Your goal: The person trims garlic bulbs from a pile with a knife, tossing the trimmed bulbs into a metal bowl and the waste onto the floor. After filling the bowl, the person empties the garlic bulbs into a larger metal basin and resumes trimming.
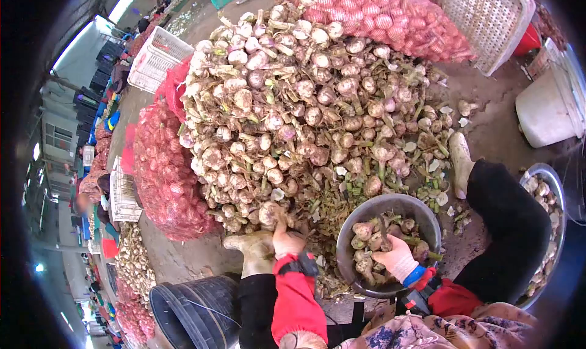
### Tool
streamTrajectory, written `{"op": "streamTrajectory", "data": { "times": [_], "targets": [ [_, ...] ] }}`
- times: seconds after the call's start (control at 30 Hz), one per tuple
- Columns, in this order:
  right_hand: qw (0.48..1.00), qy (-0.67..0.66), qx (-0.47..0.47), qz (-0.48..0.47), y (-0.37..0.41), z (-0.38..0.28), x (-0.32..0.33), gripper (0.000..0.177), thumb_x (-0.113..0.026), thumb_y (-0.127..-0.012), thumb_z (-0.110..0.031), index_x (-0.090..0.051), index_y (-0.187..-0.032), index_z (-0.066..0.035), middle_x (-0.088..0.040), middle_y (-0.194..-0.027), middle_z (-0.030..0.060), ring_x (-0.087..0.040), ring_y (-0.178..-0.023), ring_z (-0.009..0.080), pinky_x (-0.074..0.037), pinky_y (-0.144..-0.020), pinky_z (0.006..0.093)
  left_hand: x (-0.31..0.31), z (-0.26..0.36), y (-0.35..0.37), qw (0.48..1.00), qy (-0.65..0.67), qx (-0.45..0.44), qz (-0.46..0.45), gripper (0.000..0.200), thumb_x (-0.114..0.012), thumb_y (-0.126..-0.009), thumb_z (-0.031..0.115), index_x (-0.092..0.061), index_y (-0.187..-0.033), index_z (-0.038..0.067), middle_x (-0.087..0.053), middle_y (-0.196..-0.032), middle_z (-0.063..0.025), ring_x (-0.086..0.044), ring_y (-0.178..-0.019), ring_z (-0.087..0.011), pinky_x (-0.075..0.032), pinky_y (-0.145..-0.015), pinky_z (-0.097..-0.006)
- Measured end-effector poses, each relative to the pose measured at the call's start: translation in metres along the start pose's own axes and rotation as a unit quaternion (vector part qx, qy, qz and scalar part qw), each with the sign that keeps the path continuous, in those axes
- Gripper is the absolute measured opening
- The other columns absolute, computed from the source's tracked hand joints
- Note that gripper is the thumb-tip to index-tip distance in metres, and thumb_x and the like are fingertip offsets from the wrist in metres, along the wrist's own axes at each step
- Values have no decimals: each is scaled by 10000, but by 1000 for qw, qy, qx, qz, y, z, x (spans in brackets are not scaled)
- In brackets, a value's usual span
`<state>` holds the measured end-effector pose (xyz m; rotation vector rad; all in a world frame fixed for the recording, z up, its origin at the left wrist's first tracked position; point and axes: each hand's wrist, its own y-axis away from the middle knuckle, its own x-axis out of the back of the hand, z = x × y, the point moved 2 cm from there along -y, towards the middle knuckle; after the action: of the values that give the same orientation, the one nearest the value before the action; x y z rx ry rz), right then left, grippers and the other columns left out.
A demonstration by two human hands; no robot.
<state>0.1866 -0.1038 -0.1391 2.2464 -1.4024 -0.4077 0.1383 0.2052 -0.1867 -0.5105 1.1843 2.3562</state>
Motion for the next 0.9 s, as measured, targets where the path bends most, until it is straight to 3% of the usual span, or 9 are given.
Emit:
{"op": "streamTrajectory", "data": {
  "times": [0.1, 0.17, 0.27, 0.3, 0.37, 0.43, 0.5, 0.63, 0.9],
  "targets": [
    [1000, -2, -5, -5, 7, -7, -4, 224, -695, -687, -132, -635, -891, -59, -623, -767, 68, -582, -731, 165, -472, -721, 292, -29, -18, 64, 993, -28, -103, -47, 245, -592, -869, 214, -577, -1045, 45, -607, -917, -54, -546, -843, -188, -433, -825, -363],
    [999, 24, 21, -13, 12, -15, -3, 266, -704, -685, -146, -628, -921, -51, -620, -769, 61, -578, -728, 169, -472, -716, 297, -100, -10, 155, 595, -695, -403, -16, 282, -609, -851, 177, -578, -1096, 41, -619, -982, -70, -577, -931, -193, -442, -862, -335],
    [999, 14, 38, -19, 12, -7, -1, 263, -704, -695, -144, -635, -931, -51, -615, -778, 66, -584, -752, 172, -475, -736, 297, -43, -26, 151, 441, -752, -487, -54, 341, -633, -791, 12, -579, -1126, 43, -628, -1073, -92, -618, -929, -225, -483, -847, -362],
    [998, 17, 54, -2, 19, -19, -1, 258, -700, -697, -138, -640, -932, -51, -617, -796, 70, -586, -767, 170, -476, -747, 296, -48, -25, 163, 440, -752, -488, -57, 341, -633, -791, 12, -579, -1126, 43, -628, -1073, -92, -618, -929, -225, -483, -847, -362],
    [996, 50, 73, 3, 33, -41, 5, 249, -684, -695, -135, -649, -926, -51, -626, -856, 96, -604, -806, 213, -482, -766, 314, -55, -22, 182, 963, -108, -187, -163, 397, -599, -777, -46, -560, -1163, 39, -625, -1091, -93, -611, -967, -243, -478, -864, -375],
    [970, 152, 183, -46, 45, -55, 7, 274, -662, -700, -142, -647, -960, -58, -624, -902, 135, -612, -841, 277, -487, -772, 340, -60, -10, 208, 928, -276, -188, -167, 504, -649, -740, -51, -521, -1215, 55, -597, -1131, -105, -596, -999, -252, -447, -920, -396],
    [941, 227, 240, -72, 59, -73, 7, 174, -631, -745, -156, -636, -901, -76, -600, -906, 145, -590, -863, 346, -483, -752, 405, -44, -7, 209, 509, -726, -452, -96, 294, -643, -816, 157, -585, -1091, 70, -607, -1083, -59, -590, -945, -198, -490, -837, -350],
    [877, 331, 308, -163, 77, -79, -3, 197, -624, -708, -118, -625, -902, -91, -577, -886, 127, -594, -839, 347, -479, -720, 439, -13, -28, 217, 973, -185, -19, -135, 376, -549, -869, 367, -594, -1128, 99, -591, -1167, -87, -575, -1068, -257, -501, -864, -427],
    [832, 375, 345, -221, 91, -80, -9, 219, -641, -641, -86, -599, -855, -73, -574, -891, 124, -591, -849, 344, -486, -711, 434, -19, -25, 262, 830, -516, -90, -191, 452, -350, -969, 360, -463, -1247, 23, -547, -1210, -165, -568, -1073, -324, -457, -964, -466]
  ]
}}
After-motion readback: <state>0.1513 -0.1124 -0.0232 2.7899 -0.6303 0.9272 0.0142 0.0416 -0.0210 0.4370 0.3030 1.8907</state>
